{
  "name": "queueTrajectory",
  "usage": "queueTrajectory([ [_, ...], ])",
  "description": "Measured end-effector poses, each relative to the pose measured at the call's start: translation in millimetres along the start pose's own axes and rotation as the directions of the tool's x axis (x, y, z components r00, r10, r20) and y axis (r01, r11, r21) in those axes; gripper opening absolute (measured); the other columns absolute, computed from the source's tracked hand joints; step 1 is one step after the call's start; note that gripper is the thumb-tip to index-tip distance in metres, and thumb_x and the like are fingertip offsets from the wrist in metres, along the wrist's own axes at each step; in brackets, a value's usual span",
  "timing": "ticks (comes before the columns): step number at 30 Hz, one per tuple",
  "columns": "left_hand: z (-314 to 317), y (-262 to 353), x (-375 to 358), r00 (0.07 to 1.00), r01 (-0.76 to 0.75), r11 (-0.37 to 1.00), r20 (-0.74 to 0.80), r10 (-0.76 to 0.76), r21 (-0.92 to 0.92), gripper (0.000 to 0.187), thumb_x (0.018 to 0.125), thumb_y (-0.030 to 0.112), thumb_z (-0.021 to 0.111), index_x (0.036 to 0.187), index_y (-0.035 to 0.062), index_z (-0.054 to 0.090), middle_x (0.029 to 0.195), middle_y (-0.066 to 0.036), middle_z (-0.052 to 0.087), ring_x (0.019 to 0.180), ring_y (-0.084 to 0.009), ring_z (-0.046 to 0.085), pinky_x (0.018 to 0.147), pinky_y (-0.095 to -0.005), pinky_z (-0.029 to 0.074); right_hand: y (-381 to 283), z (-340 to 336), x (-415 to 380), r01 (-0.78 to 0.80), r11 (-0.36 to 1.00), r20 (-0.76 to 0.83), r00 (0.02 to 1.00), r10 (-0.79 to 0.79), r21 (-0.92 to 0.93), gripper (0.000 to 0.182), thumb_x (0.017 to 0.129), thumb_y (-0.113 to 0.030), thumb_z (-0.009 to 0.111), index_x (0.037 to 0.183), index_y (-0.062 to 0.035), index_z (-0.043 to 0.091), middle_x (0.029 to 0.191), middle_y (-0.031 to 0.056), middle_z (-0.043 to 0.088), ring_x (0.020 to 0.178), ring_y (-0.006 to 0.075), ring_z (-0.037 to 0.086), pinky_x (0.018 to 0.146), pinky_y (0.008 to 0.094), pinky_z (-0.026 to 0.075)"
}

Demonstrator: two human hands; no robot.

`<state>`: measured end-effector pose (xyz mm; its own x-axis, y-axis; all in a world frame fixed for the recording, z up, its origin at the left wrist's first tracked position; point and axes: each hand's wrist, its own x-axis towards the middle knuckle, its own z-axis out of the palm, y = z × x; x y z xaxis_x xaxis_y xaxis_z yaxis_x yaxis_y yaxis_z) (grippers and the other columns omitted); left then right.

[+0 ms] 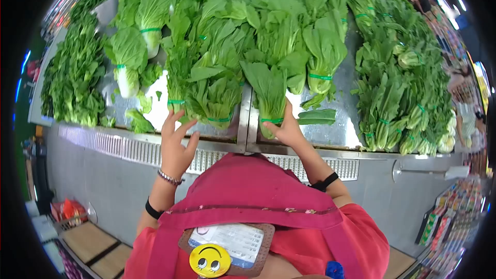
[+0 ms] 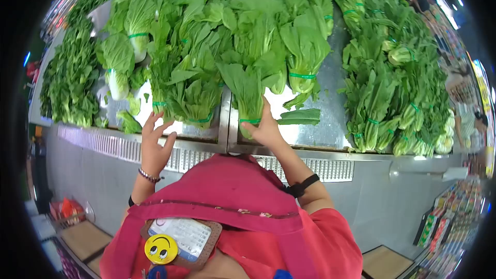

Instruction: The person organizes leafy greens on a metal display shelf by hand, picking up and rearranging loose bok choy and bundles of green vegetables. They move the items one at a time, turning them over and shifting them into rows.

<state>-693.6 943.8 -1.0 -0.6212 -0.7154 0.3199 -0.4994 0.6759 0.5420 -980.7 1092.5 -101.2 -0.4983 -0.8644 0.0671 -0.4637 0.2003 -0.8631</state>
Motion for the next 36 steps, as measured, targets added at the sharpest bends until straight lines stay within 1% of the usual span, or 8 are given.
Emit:
queueTrajectory([
  [3,4,-15,-10,0.997,0.019,0.998,0.069,-0.015,-0.057,0.028,0.08,0.011,0.07,0.108,0.0101,0.07,0.132,-0.015,0.053,0.132,-0.0395,0.039,0.107,-0.0475,0.034,-36,-13,4,-0.283,0.955,0.138,0.946,0.293,-0.089,0.101,0.076,-0.024,0.079,0.147,-0.004,0.009,0.128,0.0278,0.052,0.12,0.0366,0.054,0.099,0.0395,0.043],
  [7,14,-21,-14,0.986,-0.025,0.991,0.161,0.046,-0.132,0.028,0.079,0.012,0.072,0.106,0.0092,0.069,0.129,-0.017,0.054,0.13,-0.0417,0.04,0.106,-0.0479,0.036,-7,-24,9,-0.016,0.998,0.155,0.988,0.025,-0.055,0.101,0.072,-0.031,0.081,0.145,-0.001,0.018,0.133,0.027,0.049,0.123,0.037,0.051,0.103,0.0387,0.04],
  [15,21,-7,-9,0.996,0.04,0.998,0.076,-0.036,-0.055,0.03,0.079,0.008,0.071,0.108,0.0072,0.067,0.131,-0.017,0.052,0.129,-0.0398,0.041,0.107,-0.0466,0.034,-40,-173,57,-0.037,0.941,0.261,0.956,0.131,-0.336,0.069,0.077,-0.036,0.077,0.131,-0.0007,0.052,0.125,0.0223,0.057,0.112,0.0332,0.057,0.096,0.0421,0.046],
  [19,30,25,0,0.991,0.133,0.991,0.003,-0.133,0.014,0.03,0.08,0.006,0.07,0.109,0.0066,0.067,0.132,-0.018,0.051,0.131,-0.0397,0.039,0.107,-0.0461,0.034,-89,-325,159,0.022,0.886,-0.2,0.971,-0.128,-0.463,0.058,0.081,-0.036,0.074,0.124,-0.0014,0.058,0.118,0.0153,0.064,0.102,0.0248,0.064,0.087,0.036,0.051],
  [24,73,74,6,0.985,0.166,0.986,-0.04,-0.165,0.03,0.03,0.081,0.005,0.069,0.11,0.0064,0.066,0.134,-0.017,0.05,0.132,-0.0381,0.039,0.107,-0.0452,0.034,-83,-432,301,0.054,0.87,-0.568,0.737,-0.366,-0.491,0.056,0.078,-0.039,0.071,0.117,-0.0002,0.062,0.116,0.0196,0.064,0.108,0.0317,0.062,0.093,0.0381,0.048],
  [29,85,107,3,0.965,0.248,0.962,-0.115,-0.235,0.117,0.03,0.079,0.003,0.07,0.109,0.0055,0.066,0.133,-0.018,0.05,0.129,-0.0377,0.042,0.105,-0.0447,0.036,10,-379,358,-0.52,0.656,-0.672,0.74,0.026,-0.547,0.071,0.075,-0.04,0.075,0.134,-0.0124,0.048,0.129,0.0175,0.055,0.116,0.0348,0.057,0.094,0.0461,0.047],
  [33,78,122,-19,0.89,0.435,0.885,-0.227,-0.395,0.167,0.029,0.078,0.003,0.069,0.107,0.0065,0.067,0.133,-0.018,0.05,0.129,-0.0392,0.042,0.106,-0.0463,0.035,104,-367,393,-0.616,0.46,-0.665,0.744,0.07,-0.64,0.072,0.073,-0.038,0.076,0.134,-0.0163,0.044,0.127,0.0167,0.055,0.12,0.0315,0.054,0.095,0.0568,0.041],
  [36,78,128,-29,0.89,0.443,0.871,-0.223,-0.398,0.213,0.03,0.078,0.003,0.069,0.107,0.0081,0.067,0.132,-0.018,0.052,0.126,-0.0394,0.044,0.105,-0.0461,0.036,59,-387,379,-0.551,0.514,-0.526,0.824,0.21,-0.657,0.087,0.069,-0.054,0.075,0.137,-0.0115,0.042,0.13,0.0178,0.057,0.119,0.0331,0.056,0.099,0.0531,0.038],
])
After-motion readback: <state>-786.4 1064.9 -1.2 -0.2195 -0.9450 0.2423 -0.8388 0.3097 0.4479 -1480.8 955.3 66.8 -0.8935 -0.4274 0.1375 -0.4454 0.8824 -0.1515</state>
